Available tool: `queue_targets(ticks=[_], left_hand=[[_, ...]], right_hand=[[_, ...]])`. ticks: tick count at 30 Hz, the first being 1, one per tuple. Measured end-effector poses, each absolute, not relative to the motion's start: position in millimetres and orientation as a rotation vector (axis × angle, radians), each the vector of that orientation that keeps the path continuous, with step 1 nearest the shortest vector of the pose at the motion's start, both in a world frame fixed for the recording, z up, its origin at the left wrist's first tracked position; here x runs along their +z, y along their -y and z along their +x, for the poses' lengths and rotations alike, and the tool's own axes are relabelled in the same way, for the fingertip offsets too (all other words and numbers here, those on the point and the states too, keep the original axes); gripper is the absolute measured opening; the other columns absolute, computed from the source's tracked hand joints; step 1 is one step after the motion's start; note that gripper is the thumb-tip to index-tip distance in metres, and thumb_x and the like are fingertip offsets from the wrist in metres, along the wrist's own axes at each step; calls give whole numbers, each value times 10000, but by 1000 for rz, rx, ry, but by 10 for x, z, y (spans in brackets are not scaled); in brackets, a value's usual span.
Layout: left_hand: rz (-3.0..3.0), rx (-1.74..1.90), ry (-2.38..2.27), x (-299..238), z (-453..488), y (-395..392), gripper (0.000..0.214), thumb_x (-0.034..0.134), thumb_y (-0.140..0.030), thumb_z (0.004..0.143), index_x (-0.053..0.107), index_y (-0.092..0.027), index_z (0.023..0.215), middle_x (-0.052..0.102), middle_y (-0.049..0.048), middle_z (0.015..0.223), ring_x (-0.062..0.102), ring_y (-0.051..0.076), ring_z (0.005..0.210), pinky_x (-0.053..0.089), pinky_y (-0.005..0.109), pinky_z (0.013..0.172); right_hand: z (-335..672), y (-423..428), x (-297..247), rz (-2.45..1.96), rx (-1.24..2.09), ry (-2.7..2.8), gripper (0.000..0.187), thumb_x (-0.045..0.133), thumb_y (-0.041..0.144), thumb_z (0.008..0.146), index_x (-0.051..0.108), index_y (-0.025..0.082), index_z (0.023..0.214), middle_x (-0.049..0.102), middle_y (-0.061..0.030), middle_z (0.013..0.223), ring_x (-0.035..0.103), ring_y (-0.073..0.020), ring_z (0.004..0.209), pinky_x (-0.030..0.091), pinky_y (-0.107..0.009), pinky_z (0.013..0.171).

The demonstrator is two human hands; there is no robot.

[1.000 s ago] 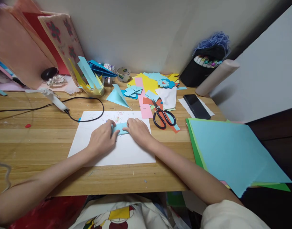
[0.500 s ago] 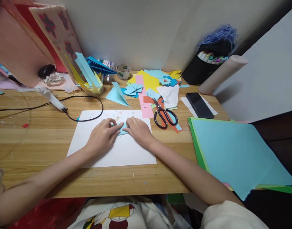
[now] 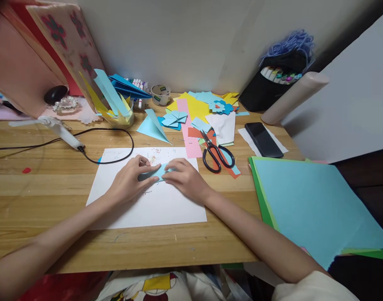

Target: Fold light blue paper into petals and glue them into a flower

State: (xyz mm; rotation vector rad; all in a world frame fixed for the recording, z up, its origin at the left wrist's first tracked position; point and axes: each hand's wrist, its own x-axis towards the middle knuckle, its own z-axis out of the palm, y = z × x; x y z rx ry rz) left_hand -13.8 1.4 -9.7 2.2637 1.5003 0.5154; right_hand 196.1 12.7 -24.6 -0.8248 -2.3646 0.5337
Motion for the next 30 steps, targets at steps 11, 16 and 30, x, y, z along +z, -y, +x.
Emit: queue_targets(ticks=[11,16,30], left_hand=[[2166,523,-1325,-172,-193,-96,413,627,-298,733,571,-308,1142,529,40,962,476,190,909,395,345,805],[2214,525,-1354,-162,-189,-66,421,613,-266,740,562,-296,1157,518,48,975,470,196,915,394,346,806],[2755,544,-1093,-65,-178,-41,310,399,-299,868,549,-201,1121,579,108,1012,538,206,905,428,354,774]], right_hand=[[2023,15,-255,-735,511,2431,309,499,142,823,589,226,1107,652,-43,1062,599,-153,968,505,-328,843],[2088,-44,-259,-677,554,2451,308,492,154,838,578,235,1122,641,-42,1089,600,-145,974,498,-328,855],[1851,-143,-303,-715,109,2442,169,463,192,848,623,187,904,647,-63,756,547,-164,728,450,-290,642]])
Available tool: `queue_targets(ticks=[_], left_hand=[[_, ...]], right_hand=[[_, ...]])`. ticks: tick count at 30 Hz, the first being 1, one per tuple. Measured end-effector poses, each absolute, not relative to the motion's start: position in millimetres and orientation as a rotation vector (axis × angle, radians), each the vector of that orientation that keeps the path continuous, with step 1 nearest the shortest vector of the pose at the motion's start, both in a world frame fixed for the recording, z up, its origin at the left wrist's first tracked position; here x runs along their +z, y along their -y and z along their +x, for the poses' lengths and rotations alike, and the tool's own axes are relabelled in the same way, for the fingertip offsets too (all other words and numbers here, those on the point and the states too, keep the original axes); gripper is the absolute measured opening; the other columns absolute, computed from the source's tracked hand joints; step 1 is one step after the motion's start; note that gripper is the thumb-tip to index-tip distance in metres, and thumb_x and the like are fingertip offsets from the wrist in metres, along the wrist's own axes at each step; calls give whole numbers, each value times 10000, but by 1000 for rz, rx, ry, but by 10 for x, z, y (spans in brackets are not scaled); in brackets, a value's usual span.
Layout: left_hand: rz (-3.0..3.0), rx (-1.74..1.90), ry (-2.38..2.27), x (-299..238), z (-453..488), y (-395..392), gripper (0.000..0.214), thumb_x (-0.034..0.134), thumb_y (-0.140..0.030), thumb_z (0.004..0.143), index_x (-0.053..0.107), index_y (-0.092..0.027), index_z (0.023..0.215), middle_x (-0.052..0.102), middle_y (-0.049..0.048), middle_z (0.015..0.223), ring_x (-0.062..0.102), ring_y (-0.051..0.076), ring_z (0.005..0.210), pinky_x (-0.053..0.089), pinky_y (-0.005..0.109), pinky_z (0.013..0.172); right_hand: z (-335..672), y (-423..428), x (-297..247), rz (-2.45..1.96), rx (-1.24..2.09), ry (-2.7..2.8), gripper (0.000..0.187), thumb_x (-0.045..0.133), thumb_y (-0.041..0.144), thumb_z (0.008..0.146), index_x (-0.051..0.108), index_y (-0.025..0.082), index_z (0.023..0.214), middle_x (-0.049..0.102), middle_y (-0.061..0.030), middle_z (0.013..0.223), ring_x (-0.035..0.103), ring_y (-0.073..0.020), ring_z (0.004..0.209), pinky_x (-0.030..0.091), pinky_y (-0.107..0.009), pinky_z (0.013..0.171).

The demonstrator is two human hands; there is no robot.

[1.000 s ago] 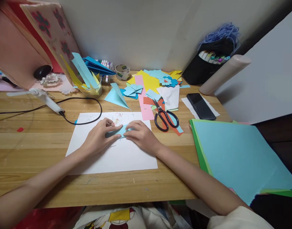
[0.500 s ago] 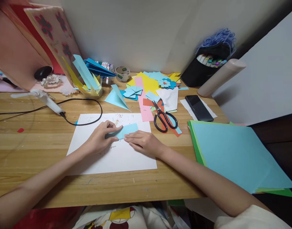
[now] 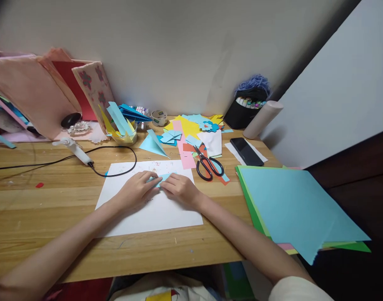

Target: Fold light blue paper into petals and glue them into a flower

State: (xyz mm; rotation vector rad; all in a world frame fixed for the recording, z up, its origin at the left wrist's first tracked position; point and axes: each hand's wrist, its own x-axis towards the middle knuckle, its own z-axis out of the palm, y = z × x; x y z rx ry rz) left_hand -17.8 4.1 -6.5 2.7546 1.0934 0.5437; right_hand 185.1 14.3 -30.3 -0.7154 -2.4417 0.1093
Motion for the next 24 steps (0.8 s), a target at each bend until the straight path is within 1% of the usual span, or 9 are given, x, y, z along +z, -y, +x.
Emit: queue_targets(ticks=[3,6,8,11,14,17,21,24], left_hand=[[2684,674,-1130,-64,-180,-33,286,348,-264,890,596,-188,1011,636,92,944,573,177,862,433,308,749],[2500,750,-1308,1,-172,-6,282,357,-289,885,622,-191,896,670,60,833,599,153,747,425,254,656],[2390,771,-1379,71,-153,1,266,386,-299,869,632,-198,851,678,43,803,602,149,704,415,242,625],[2247,784,-1366,162,-100,-21,241,433,-285,837,653,-190,813,690,43,821,607,157,727,418,245,660],[2065,772,-1298,185,-36,-68,255,448,-299,820,672,-183,782,695,34,816,603,157,736,421,240,668],[1874,753,-1256,148,9,-117,246,515,-345,771,684,-166,754,689,26,764,589,151,702,418,227,625],[1722,723,-1265,99,-1,-153,235,594,-348,690,676,-129,674,661,26,668,554,135,617,399,218,564],[1646,721,-1308,86,-57,-163,247,609,-350,667,664,-111,641,640,27,620,531,125,573,381,216,533]], right_hand=[[1798,-158,-184,-780,201,2298,144,476,199,838,614,185,876,632,-61,754,537,-168,746,435,-299,670],[1750,-164,-13,-846,448,2189,133,477,231,843,601,185,859,625,-51,780,542,-158,755,428,-291,692],[1739,-172,82,-919,649,2125,132,483,255,843,592,182,833,624,-37,783,550,-142,734,425,-264,672],[1762,-194,136,-1033,847,2037,157,499,282,830,583,173,756,612,-7,721,543,-120,668,405,-226,610],[1794,-201,91,-1083,842,1974,177,514,275,813,578,167,688,581,12,644,516,-108,616,374,-214,570],[1788,-179,22,-1109,795,1932,179,521,260,804,585,165,666,574,14,617,502,-105,593,361,-215,555],[1785,-158,3,-1114,886,1945,182,521,273,808,629,166,708,634,-3,672,549,-120,639,399,-225,588],[1873,-178,35,-1062,1028,2007,227,465,295,847,664,188,871,682,-31,881,605,-149,812,451,-259,708]])
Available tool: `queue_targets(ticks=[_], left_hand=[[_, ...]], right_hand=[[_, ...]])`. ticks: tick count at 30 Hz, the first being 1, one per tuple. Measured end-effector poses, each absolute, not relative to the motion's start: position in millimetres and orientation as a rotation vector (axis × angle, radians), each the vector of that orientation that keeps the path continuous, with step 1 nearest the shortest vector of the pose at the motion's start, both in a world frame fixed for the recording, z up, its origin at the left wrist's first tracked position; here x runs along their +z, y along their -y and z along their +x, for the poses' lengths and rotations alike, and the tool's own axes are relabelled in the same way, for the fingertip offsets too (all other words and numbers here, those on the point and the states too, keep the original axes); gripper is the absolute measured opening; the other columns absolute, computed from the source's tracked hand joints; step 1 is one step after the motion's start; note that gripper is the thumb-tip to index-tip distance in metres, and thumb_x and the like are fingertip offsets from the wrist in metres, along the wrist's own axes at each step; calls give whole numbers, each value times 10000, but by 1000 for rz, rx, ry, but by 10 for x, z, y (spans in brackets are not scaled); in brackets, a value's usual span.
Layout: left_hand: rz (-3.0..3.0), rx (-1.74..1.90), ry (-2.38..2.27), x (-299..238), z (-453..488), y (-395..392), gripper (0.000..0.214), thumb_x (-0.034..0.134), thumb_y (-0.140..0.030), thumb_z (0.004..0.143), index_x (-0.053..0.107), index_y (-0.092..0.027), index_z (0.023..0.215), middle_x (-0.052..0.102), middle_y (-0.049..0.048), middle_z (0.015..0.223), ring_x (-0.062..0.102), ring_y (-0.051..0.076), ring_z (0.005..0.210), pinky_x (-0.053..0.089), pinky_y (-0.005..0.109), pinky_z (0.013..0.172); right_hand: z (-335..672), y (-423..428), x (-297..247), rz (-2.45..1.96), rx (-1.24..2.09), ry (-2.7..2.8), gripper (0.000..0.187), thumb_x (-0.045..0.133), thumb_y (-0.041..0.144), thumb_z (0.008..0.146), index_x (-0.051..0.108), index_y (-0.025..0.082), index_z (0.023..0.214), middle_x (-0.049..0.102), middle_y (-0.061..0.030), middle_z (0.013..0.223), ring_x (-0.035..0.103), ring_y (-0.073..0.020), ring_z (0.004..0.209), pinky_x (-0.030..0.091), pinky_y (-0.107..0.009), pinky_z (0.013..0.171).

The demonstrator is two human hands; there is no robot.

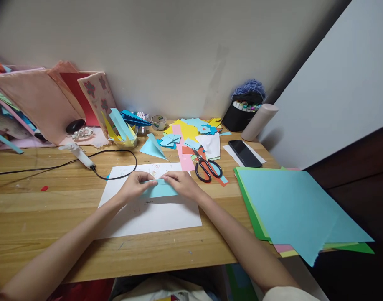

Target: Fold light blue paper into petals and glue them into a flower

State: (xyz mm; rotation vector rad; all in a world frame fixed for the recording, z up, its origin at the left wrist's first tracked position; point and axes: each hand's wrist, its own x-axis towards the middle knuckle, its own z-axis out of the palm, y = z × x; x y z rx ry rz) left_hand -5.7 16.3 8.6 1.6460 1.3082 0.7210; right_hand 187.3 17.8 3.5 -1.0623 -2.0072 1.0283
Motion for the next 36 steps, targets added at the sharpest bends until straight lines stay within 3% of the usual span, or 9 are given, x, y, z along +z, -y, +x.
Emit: queue_targets(ticks=[4,9,17,21,29,36], left_hand=[[1607,708,-1329,53,-141,-178,277,614,-376,665,682,-108,672,658,42,655,546,137,594,385,220,537],[1597,672,-1238,8,-197,-185,290,609,-384,687,712,-129,779,698,60,780,592,169,693,424,235,607],[1541,622,-1105,35,-240,-162,322,641,-396,671,711,-153,871,706,61,856,610,179,736,446,241,642],[1501,629,-1102,41,-209,-134,309,667,-392,644,716,-141,818,708,61,806,607,169,698,447,235,623],[1572,723,-1224,24,-128,-84,242,670,-368,638,710,-138,700,694,44,700,591,148,652,433,221,598],[1667,756,-1294,10,-94,-18,218,623,-342,679,696,-137,667,678,32,653,563,130,610,403,213,556]], right_hand=[[2015,-208,25,-984,995,2100,256,465,267,852,633,215,1038,661,-40,1036,602,-157,946,467,-277,798],[2004,-204,-72,-818,522,2299,229,513,260,833,627,183,1017,684,-50,808,610,-143,707,474,-263,647],[1970,-180,-58,-699,-32,2455,209,427,192,871,624,138,914,646,-50,662,581,-136,612,420,-245,567],[1939,-138,-62,-778,106,2400,196,431,188,857,621,148,832,654,-54,694,585,-137,639,409,-241,582],[1793,-40,-34,-1089,920,2036,193,495,311,830,598,177,738,613,-8,679,527,-110,616,376,-211,539],[1703,-1,-53,-1195,1029,1907,247,473,318,829,537,164,648,497,19,603,415,-98,577,307,-218,530]])
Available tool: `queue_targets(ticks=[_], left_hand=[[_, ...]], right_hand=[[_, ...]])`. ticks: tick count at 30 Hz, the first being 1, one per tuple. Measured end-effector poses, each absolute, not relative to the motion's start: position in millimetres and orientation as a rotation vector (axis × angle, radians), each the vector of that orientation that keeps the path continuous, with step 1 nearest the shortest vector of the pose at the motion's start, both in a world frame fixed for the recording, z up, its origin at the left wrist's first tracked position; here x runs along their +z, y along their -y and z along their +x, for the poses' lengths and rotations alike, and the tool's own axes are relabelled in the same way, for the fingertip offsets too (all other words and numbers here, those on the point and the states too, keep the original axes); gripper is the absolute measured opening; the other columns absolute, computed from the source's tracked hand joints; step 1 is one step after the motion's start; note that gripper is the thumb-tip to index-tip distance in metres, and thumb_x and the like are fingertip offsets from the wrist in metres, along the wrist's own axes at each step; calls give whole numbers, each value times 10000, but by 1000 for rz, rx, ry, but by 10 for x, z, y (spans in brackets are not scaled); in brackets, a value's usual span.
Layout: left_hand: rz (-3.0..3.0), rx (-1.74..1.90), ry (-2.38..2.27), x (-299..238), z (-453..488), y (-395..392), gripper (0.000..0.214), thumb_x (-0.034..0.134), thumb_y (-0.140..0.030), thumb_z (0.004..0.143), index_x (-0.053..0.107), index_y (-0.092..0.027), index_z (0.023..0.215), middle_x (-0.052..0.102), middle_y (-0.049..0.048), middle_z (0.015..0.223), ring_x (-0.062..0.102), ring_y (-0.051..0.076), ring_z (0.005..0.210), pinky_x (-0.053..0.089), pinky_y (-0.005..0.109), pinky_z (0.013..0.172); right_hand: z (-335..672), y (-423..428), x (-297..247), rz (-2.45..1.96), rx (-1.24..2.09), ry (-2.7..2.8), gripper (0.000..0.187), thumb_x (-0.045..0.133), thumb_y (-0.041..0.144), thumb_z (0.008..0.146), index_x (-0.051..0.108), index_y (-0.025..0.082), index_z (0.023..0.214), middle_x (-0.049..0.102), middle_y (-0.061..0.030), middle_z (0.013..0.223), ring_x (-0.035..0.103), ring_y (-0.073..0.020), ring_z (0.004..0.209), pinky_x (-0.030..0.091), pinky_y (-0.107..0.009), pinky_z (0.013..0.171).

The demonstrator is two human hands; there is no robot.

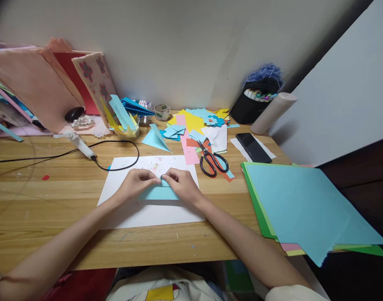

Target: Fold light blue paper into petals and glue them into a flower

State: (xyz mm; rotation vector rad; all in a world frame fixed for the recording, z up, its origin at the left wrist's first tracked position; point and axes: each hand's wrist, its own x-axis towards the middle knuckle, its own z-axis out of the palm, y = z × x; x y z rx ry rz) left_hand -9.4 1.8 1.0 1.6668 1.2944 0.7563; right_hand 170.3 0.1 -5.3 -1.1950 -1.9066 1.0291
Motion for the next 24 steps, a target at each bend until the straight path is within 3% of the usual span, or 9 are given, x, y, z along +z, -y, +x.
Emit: queue_targets(ticks=[15,20,24], left_hand=[[1474,747,-1233,27,-41,5,330,658,-435,619,649,-105,611,620,35,597,501,116,559,382,219,532],[1393,756,-1202,7,-74,-29,367,659,-478,607,649,-112,637,618,27,622,500,114,572,377,216,535],[1401,742,-1186,13,-64,-27,367,611,-485,662,624,-119,630,572,-6,577,459,94,543,347,206,521]], right_hand=[[1684,20,-48,-1195,1137,1884,327,387,386,862,459,170,627,418,29,609,375,-100,590,295,-223,549],[1731,-10,-16,-1145,1205,1918,225,560,394,754,533,171,754,501,19,707,424,-115,663,328,-224,598],[1740,-23,-31,-1168,1220,1888,204,569,365,734,535,164,725,500,21,685,422,-114,649,325,-227,595]])
